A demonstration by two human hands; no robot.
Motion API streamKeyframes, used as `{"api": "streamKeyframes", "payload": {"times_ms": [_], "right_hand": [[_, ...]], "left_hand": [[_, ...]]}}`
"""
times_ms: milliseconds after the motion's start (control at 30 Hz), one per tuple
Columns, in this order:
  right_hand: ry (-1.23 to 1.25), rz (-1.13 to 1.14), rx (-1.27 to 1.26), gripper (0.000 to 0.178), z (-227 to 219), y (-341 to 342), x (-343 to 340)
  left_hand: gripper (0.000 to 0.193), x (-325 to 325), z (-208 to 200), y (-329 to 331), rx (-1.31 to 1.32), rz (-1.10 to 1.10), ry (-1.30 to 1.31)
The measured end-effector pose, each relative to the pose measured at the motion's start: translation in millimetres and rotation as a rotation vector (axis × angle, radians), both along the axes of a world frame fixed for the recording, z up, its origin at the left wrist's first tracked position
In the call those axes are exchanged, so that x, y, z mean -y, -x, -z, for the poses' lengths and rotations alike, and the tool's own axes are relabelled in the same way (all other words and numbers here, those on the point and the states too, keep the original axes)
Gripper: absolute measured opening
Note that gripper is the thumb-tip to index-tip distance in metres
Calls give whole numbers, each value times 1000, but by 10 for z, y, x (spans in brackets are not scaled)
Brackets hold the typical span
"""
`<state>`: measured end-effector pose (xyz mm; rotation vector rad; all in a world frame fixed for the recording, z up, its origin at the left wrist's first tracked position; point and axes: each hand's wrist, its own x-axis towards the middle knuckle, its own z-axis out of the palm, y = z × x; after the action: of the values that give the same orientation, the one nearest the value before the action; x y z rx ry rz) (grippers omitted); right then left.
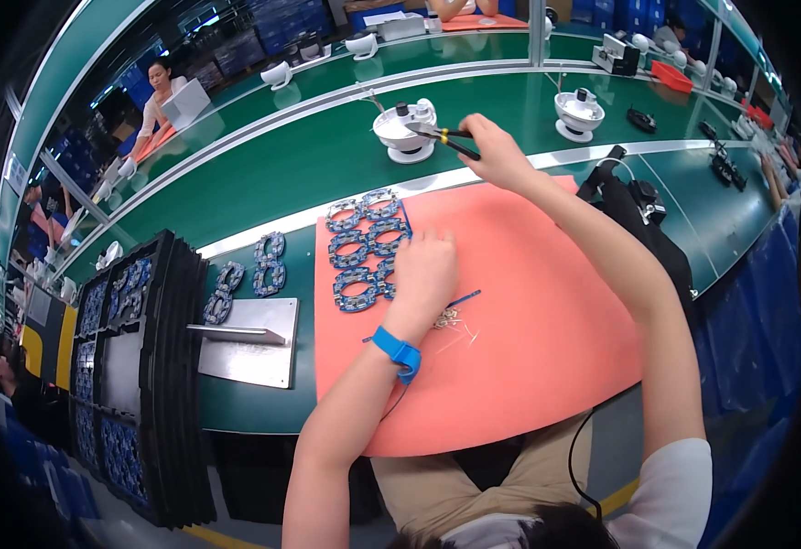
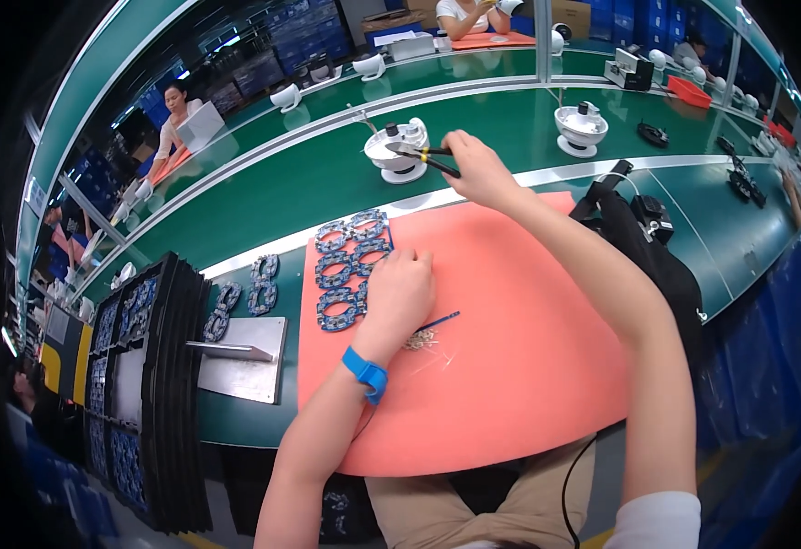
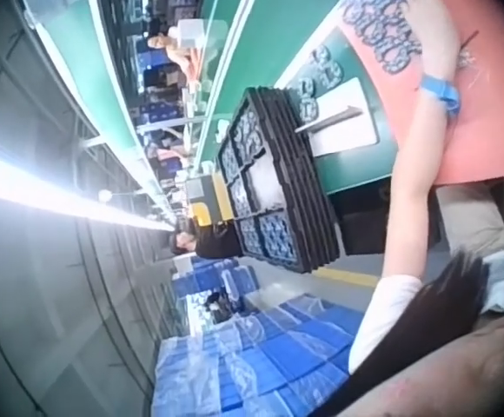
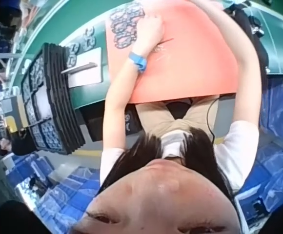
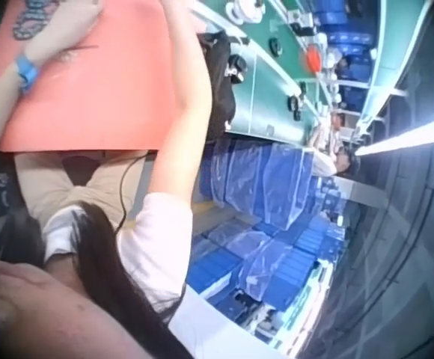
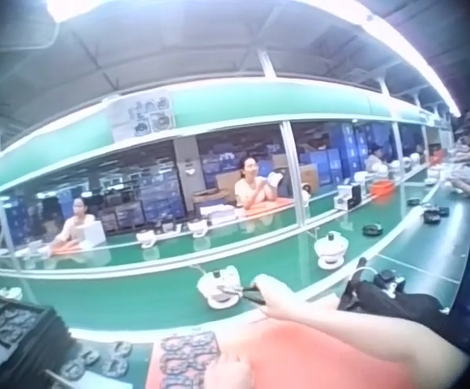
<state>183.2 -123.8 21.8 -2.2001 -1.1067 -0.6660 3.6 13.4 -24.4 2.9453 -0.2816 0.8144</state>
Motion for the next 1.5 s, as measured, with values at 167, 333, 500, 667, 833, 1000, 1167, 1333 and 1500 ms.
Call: {"api": "streamKeyframes", "payload": {"times_ms": [167, 333, 500, 667, 833, 1000, 1167, 1333, 1500], "right_hand": [[182, 72, 359, 40, 200, -386, -468], [346, 163, 540, 35, 297, -540, -570], [305, 14, 550, 37, 177, -321, -210], [230, -144, 512, 39, -113, 660, 478], [383, -141, 442, 33, -232, 1490, 967], [423, -131, 192, 31, -203, 1848, 1120], [241, -126, 156, 44, -468, 1814, 1127], [216, 41, 304, 44, -721, 1461, 1180], [442, 6, 253, 42, -882, 970, 1262]], "left_hand": [[7, 24, -10, 18, -1, -2, -33], [11, -17, 6, -13, -15, 7, 0], [11, -121, -71, -6, -91, -51, 40], [13, -197, -254, 26, 16, -32, 88], [21, -167, -408, 0, -135, 61, 646], [50, -111, -544, 55, -633, 227, 927], [46, 49, -343, 11, -428, 323, 873], [40, 39, -248, -31, -310, 264, 892], [30, 92, -347, -29, -184, 312, 955]]}}
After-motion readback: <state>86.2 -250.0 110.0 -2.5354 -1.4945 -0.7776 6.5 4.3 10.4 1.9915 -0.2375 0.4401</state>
